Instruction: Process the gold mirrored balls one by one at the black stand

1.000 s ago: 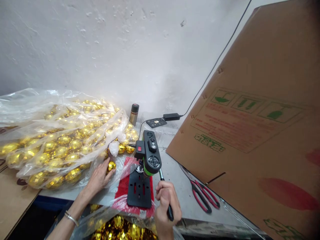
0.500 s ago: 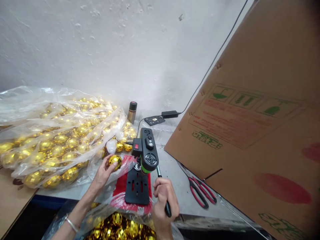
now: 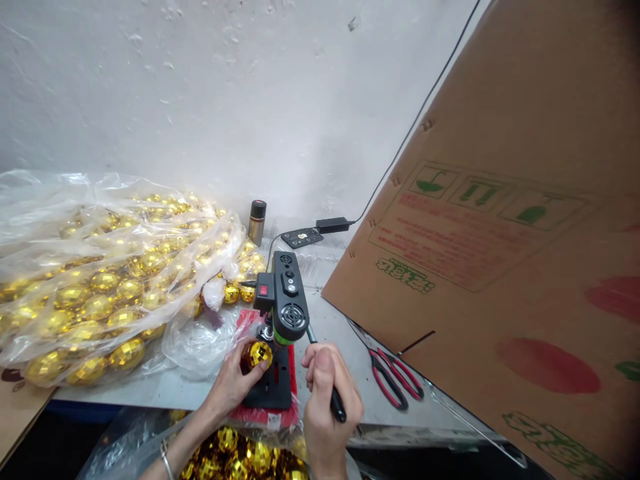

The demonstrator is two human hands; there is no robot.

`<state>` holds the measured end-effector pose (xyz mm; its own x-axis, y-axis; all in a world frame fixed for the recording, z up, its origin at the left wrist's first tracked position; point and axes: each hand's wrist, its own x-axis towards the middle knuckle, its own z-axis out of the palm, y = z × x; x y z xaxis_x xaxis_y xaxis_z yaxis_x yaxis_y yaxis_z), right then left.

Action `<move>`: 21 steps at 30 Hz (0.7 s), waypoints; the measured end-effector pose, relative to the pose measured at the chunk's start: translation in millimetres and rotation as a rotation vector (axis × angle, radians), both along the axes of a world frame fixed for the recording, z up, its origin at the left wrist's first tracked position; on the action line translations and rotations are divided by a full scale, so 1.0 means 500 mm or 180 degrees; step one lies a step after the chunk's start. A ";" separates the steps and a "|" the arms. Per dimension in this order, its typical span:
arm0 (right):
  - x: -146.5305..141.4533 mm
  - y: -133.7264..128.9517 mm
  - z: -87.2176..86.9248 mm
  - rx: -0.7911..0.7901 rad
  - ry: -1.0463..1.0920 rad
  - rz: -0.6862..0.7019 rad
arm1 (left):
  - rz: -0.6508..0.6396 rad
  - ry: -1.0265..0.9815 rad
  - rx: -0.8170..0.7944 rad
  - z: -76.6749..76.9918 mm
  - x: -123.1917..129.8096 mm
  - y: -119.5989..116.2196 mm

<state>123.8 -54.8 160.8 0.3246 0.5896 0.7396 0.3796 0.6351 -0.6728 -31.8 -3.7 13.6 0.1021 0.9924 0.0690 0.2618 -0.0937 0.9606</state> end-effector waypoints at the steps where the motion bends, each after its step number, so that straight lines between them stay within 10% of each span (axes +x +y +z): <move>1: 0.000 -0.001 -0.002 0.0010 -0.0011 0.0021 | -0.0018 0.0186 0.0120 -0.004 0.000 -0.002; 15: 0.007 -0.009 -0.012 0.0008 -0.0195 0.0037 | -0.0351 0.1130 0.0825 -0.022 0.050 0.000; 21: 0.009 -0.008 -0.075 0.0224 -0.0354 -0.0097 | -0.0428 0.1173 0.0830 -0.030 0.050 0.002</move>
<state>128.4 -58.7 123.4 0.2555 0.5261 0.8112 0.4692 0.6662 -0.5798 -6.8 -2.9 -1.4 0.2932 0.9230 0.2493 0.5500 -0.3761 0.7457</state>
